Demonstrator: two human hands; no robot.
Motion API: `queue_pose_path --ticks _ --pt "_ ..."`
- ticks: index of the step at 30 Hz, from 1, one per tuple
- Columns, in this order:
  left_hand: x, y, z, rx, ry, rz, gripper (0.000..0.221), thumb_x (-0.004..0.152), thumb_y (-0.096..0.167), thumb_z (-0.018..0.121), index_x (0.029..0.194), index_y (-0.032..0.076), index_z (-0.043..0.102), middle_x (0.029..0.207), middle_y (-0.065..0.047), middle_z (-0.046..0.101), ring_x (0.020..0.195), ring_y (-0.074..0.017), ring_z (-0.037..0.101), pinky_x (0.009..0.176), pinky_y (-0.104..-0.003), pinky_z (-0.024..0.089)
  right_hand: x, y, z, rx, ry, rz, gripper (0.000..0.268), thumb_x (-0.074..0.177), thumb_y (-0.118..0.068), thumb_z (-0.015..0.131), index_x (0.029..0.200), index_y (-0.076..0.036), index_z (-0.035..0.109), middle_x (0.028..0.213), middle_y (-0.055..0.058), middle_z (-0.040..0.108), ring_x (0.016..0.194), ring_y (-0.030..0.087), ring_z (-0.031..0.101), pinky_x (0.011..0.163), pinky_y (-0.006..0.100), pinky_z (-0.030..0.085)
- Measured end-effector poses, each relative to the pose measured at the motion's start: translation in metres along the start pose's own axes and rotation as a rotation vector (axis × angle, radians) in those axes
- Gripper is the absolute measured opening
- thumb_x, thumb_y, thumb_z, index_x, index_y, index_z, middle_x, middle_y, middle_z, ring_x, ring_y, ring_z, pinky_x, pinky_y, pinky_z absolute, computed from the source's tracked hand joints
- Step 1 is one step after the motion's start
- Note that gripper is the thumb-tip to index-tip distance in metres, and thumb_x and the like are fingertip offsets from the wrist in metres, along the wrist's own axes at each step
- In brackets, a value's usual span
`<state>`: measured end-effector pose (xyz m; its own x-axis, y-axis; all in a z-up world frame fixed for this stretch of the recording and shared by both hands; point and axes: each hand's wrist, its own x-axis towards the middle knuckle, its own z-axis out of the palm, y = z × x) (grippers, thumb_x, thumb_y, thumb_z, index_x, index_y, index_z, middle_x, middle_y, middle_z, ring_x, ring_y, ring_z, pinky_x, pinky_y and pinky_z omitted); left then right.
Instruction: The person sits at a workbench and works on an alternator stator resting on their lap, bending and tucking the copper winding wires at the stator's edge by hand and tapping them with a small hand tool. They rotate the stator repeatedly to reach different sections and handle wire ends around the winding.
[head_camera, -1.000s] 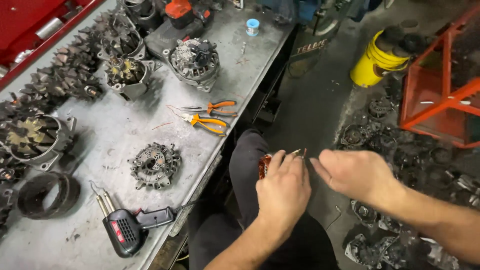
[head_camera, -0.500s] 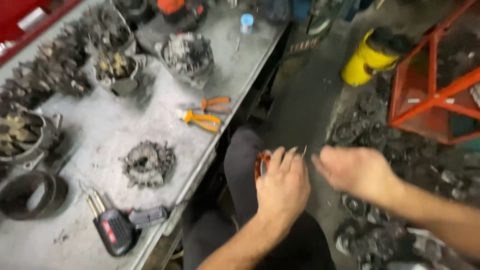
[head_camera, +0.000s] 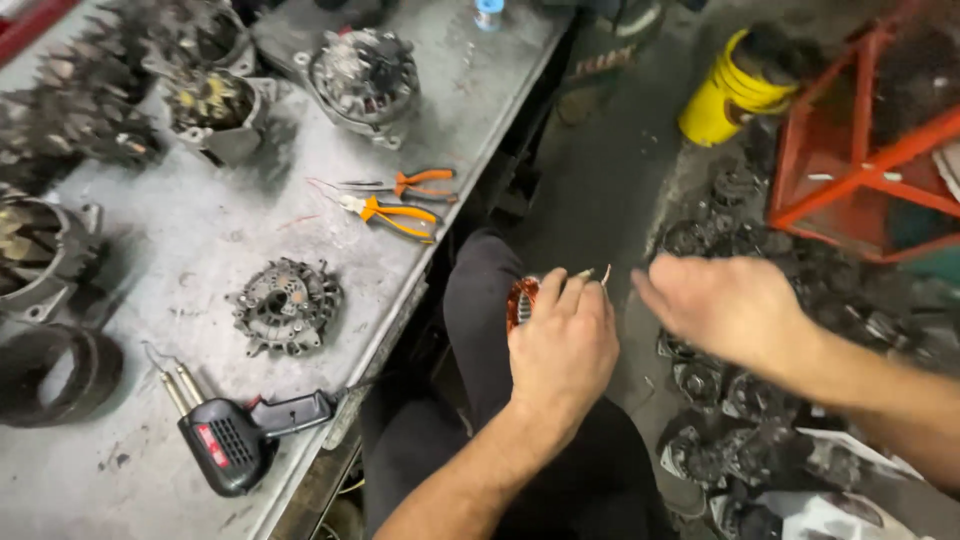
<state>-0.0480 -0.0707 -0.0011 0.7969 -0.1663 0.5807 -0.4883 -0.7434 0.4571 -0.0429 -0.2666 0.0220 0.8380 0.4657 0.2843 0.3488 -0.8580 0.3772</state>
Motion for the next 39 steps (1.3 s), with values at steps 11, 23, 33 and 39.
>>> queue_pose_path --ticks 11,23,33,39 --pt "0.001 0.005 0.01 0.038 0.013 0.045 0.014 0.089 0.009 0.061 0.098 0.0 0.066 0.112 -0.016 0.072 0.111 -0.0348 0.07 0.062 -0.038 0.058 0.01 0.006 -0.022 -0.008 0.173 -0.112 0.034 0.099 -0.029 0.069 0.073 -0.016 0.053 0.056 0.001 0.054 0.039 0.023 0.049 0.038 0.037 0.039" --pt "0.006 0.001 0.007 0.04 0.056 0.081 0.008 0.085 0.008 0.066 0.091 0.003 0.067 0.104 -0.011 0.072 0.107 -0.0301 0.071 0.062 -0.035 0.057 0.012 0.021 0.006 -0.107 -0.025 0.036 0.035 0.105 -0.037 0.056 0.077 -0.015 0.054 0.06 0.003 0.059 0.04 0.029 0.055 0.038 0.04 0.048" --pt "0.012 -0.042 -0.006 -0.07 0.079 0.091 0.006 0.087 0.025 0.071 0.082 0.022 0.074 0.085 0.007 0.077 0.102 -0.0161 0.075 0.067 -0.033 0.064 0.021 0.004 0.033 0.029 -0.075 0.257 0.047 0.099 -0.06 0.049 0.074 -0.02 0.051 0.057 0.004 0.062 0.059 0.034 0.071 0.055 0.047 0.057" --pt "0.016 -0.079 -0.022 -0.51 -0.061 -0.012 0.007 0.088 0.018 0.073 0.088 0.017 0.08 0.088 0.001 0.081 0.101 -0.0227 0.078 0.082 -0.035 0.064 0.041 -0.012 0.032 0.112 0.199 0.065 0.043 0.099 -0.055 0.057 0.07 -0.024 0.048 0.051 -0.003 0.051 0.05 0.025 0.065 0.052 0.038 0.056"
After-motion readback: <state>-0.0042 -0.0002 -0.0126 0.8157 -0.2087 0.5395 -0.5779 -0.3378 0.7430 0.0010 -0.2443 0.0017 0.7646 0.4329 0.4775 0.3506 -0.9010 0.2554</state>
